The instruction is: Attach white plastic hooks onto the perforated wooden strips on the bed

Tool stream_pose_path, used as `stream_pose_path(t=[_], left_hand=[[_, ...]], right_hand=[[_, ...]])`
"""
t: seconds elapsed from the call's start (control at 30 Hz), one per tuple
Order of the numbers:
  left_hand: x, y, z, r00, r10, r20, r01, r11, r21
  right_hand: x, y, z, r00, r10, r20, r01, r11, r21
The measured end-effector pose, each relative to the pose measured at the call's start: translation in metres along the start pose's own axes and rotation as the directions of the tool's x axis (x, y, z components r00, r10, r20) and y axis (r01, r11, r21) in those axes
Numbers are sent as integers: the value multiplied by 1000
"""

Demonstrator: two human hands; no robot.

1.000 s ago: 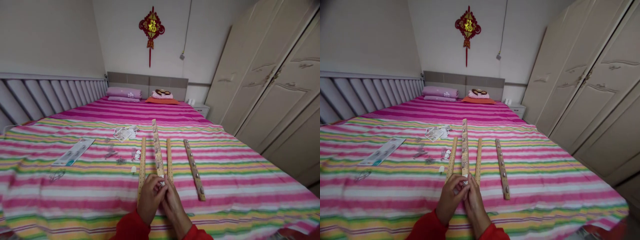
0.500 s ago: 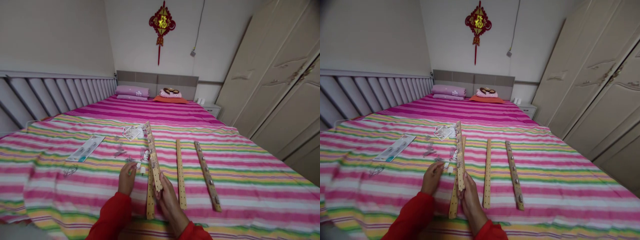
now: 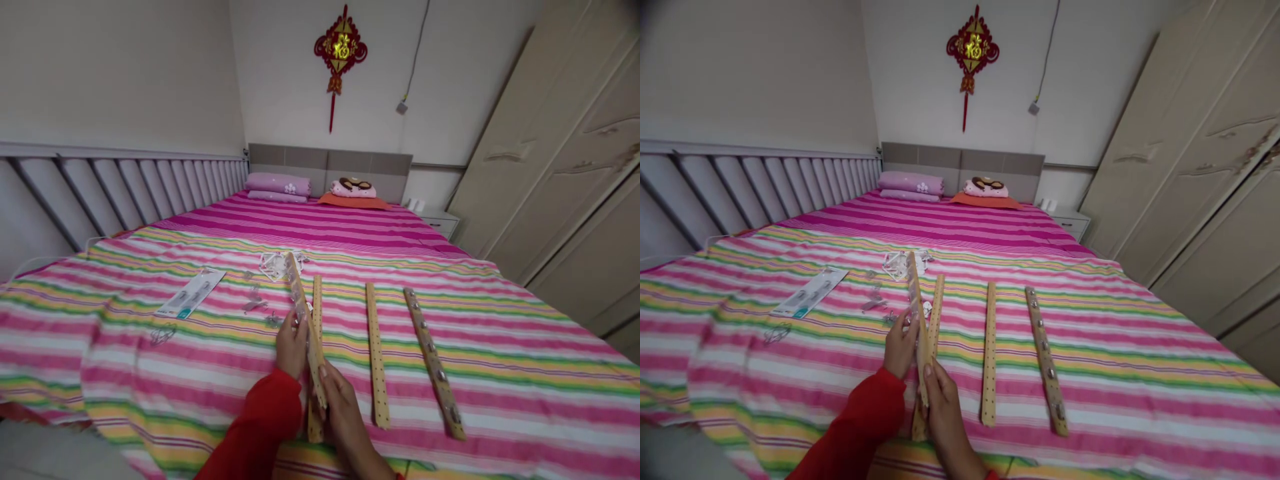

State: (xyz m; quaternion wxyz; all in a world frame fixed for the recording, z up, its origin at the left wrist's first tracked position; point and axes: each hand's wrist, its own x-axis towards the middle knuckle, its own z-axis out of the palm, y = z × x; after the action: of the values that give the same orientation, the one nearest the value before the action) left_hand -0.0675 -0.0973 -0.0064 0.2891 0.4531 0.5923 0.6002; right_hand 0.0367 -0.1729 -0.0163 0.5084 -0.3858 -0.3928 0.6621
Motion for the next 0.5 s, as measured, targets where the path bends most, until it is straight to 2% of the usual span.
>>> stream_pose_path(t=[0.13, 0.3, 0.5], left_hand=[[23, -7, -6, 999, 47, 13, -46, 998, -42], [59, -20, -20, 999, 28, -40, -30, 998, -59], [109, -35, -50, 964, 153, -218, -116, 978, 176]], right_hand=[[2, -8, 1, 1000, -18, -13, 18, 999, -35], [8, -18, 9, 1000, -19, -16, 17, 996, -91], [21, -20, 12, 999, -37, 23, 41, 988, -150]])
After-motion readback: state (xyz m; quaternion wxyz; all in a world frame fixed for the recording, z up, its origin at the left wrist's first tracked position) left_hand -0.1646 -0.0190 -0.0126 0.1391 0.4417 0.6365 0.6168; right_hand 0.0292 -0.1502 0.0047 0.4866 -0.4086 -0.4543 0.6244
